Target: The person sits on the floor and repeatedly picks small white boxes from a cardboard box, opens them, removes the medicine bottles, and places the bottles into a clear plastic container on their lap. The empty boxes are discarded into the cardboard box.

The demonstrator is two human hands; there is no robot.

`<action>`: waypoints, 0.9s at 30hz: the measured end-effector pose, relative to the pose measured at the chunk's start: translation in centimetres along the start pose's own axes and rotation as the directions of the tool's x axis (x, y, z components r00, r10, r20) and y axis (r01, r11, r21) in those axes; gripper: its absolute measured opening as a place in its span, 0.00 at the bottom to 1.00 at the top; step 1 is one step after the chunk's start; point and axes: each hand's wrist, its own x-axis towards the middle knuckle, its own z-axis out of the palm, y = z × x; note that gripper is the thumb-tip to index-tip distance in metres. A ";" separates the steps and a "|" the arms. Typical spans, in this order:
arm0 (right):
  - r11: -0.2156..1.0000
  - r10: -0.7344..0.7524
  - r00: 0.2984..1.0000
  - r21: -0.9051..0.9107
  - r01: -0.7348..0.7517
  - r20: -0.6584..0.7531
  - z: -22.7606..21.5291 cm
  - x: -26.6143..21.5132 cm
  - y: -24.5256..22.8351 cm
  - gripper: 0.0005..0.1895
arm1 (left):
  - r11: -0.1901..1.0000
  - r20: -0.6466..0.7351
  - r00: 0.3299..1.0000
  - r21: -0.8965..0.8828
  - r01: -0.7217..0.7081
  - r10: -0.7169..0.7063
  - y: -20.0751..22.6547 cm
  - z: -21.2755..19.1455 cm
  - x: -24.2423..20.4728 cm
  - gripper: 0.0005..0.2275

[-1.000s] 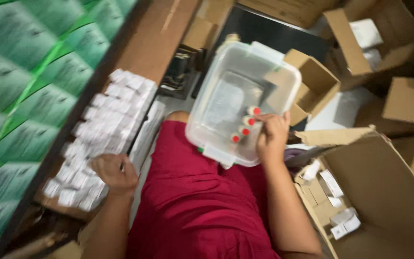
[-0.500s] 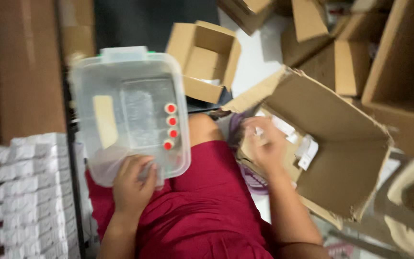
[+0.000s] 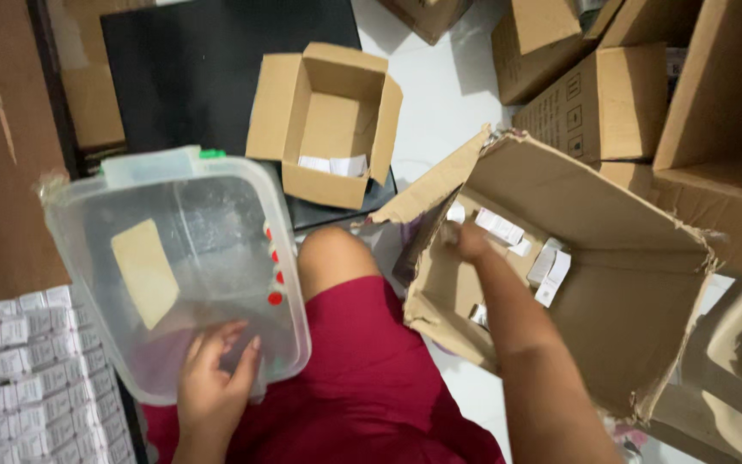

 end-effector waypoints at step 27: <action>0.108 -0.599 0.644 0.749 0.654 -0.476 -9.6 -15.9 -36.8 0.25 | 0.706 -0.259 0.830 -0.437 -0.557 0.494 -1.7 -2.3 1.3 0.27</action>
